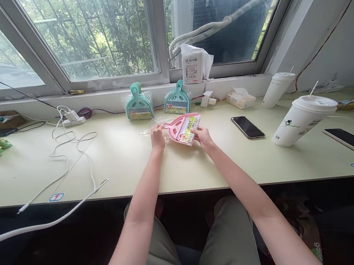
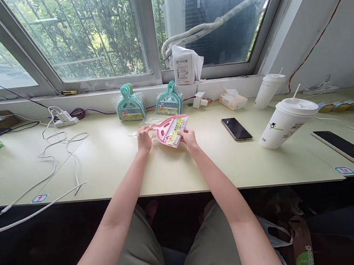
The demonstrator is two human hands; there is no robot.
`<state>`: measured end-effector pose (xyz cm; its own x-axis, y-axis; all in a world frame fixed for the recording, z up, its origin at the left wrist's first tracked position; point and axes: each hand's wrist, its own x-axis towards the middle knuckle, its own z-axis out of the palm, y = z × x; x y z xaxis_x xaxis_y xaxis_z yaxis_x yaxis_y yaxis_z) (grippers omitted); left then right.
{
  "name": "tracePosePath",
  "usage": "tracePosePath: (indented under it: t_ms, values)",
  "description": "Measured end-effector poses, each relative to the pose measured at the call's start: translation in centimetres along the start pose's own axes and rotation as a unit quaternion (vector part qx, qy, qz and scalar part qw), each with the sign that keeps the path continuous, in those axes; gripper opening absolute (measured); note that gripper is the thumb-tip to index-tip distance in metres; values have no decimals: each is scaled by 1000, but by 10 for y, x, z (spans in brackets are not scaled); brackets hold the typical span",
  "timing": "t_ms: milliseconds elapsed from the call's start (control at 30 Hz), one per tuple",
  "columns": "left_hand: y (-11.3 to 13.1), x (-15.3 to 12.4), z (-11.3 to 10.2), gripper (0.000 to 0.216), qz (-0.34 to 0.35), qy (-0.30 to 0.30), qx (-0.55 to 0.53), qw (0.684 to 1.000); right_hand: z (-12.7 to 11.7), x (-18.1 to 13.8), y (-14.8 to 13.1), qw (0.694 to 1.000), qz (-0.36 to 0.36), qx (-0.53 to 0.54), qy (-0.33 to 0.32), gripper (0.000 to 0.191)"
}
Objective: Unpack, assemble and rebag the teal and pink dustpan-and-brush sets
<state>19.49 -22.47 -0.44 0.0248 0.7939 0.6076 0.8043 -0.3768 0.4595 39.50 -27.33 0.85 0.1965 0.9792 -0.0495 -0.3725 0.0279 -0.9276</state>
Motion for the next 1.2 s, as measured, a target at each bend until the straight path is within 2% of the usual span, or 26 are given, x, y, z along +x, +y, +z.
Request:
tracePosePath:
  t_ms: [100, 233, 367, 433, 500, 567, 667, 733, 767, 867, 967, 1200]
  values:
    - [2, 0, 7, 55, 24, -16, -34, 999, 1, -1, 4, 999, 9, 14, 42, 13]
    - [15, -1, 16, 39, 71, -13, -93, 993, 2, 3, 10, 997, 32, 37, 67, 12]
    - [34, -6, 8, 35, 123, -35, -129, 983, 0, 6, 10, 996, 19, 65, 56, 12]
    - [45, -9, 0, 35, 116, -28, -132, 984, -1, 7, 8, 996, 3, 78, 49, 12]
    - [54, -10, -7, 43, 48, 18, -139, 989, -2, 6, 6, 995, -11, 86, 40, 12]
    - [60, -9, -13, 50, -68, 79, -171, 980, -1, 5, 4, 995, -28, 90, 27, 12]
    - [58, -2, -16, 49, -227, 112, -285, 924, 1, 2, 2, 994, -57, 94, 8, 15]
    - [52, 2, -17, 51, -273, 79, -401, 871, 2, 1, 1, 993, -72, 98, -8, 19]
    - [50, 4, -16, 51, -273, 49, -461, 843, 3, 0, 1, 992, -77, 102, -19, 21]
    - [47, 6, -15, 48, -214, -48, -591, 776, 4, -2, -1, 990, -87, 103, -50, 26]
    - [52, 2, -13, 46, -178, -98, -625, 753, 6, -4, -3, 991, -84, 87, -59, 27]
    - [68, -8, -5, 46, -201, -246, -623, 714, 7, -4, -7, 991, -98, 95, -2, 24]
